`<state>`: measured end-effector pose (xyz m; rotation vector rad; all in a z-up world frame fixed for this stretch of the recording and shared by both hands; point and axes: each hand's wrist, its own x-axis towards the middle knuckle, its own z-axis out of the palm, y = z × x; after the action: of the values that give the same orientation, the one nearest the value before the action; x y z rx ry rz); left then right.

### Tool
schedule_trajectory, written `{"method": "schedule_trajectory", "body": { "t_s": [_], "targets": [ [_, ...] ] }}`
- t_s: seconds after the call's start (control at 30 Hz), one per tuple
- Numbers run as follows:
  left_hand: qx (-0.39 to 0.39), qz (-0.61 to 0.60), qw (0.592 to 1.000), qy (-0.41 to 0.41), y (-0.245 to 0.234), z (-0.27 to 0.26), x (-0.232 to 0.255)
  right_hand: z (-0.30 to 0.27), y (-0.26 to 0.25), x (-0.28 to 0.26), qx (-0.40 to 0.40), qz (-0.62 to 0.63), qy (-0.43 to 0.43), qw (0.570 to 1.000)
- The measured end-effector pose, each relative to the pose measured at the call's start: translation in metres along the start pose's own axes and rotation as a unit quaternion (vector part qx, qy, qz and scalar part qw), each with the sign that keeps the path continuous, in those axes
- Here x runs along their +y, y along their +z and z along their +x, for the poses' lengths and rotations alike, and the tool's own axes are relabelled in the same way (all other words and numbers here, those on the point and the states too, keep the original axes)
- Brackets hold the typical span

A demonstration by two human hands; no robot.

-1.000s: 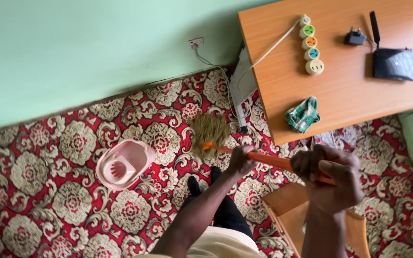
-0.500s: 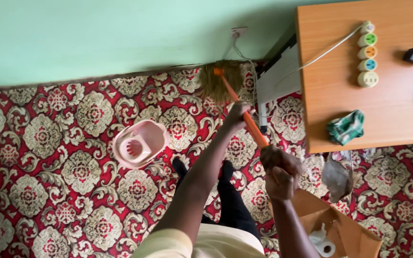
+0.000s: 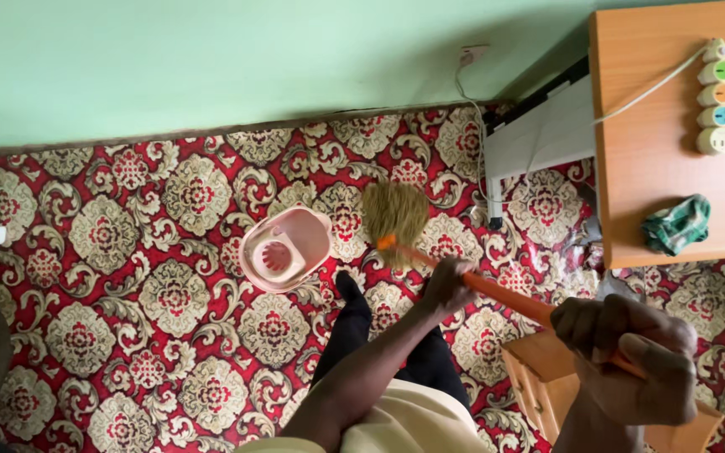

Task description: The person mops the carpeted floor using a mop and bucket, then moves a small wooden stand by hand to mop the area underneath, and finally reaches deep under the bed with the mop handle to clean the floor space there.

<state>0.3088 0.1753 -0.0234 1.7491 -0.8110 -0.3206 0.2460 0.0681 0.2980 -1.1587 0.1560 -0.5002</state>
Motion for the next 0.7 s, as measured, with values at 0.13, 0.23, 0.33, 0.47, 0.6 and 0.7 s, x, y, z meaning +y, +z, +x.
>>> {"method": "schedule_trajectory", "body": {
  "t_s": [0.13, 0.23, 0.33, 0.47, 0.6, 0.7],
  "targets": [
    [-0.064, -0.022, 0.985, -0.158, -0.025, -0.010, 0.002, 0.003, 0.040, 0.025, 0.045, 0.013, -0.023, 0.999],
    [-0.007, -0.072, 0.981, -0.180, -0.042, 0.013, -0.014, 0.008, 0.066, 0.043, 0.070, 0.018, -0.101, 0.992],
    [0.074, 0.021, 0.997, -0.030, -0.060, 0.046, -0.045, 0.012, 0.089, 0.059, 0.008, -0.081, -0.135, 0.987],
    [0.057, 0.068, 0.995, 0.033, -0.090, 0.107, -0.107, 0.034, 0.106, 0.104, 0.026, -0.146, -0.137, 0.979],
    [-0.038, 0.030, 0.998, -0.029, -0.105, 0.123, -0.128, 0.059, 0.093, 0.114, -0.007, -0.091, -0.138, 0.986],
    [0.006, -0.066, 0.987, -0.148, -0.090, 0.109, -0.105, 0.066, 0.090, 0.107, -0.030, -0.052, -0.135, 0.989]
  ]
}}
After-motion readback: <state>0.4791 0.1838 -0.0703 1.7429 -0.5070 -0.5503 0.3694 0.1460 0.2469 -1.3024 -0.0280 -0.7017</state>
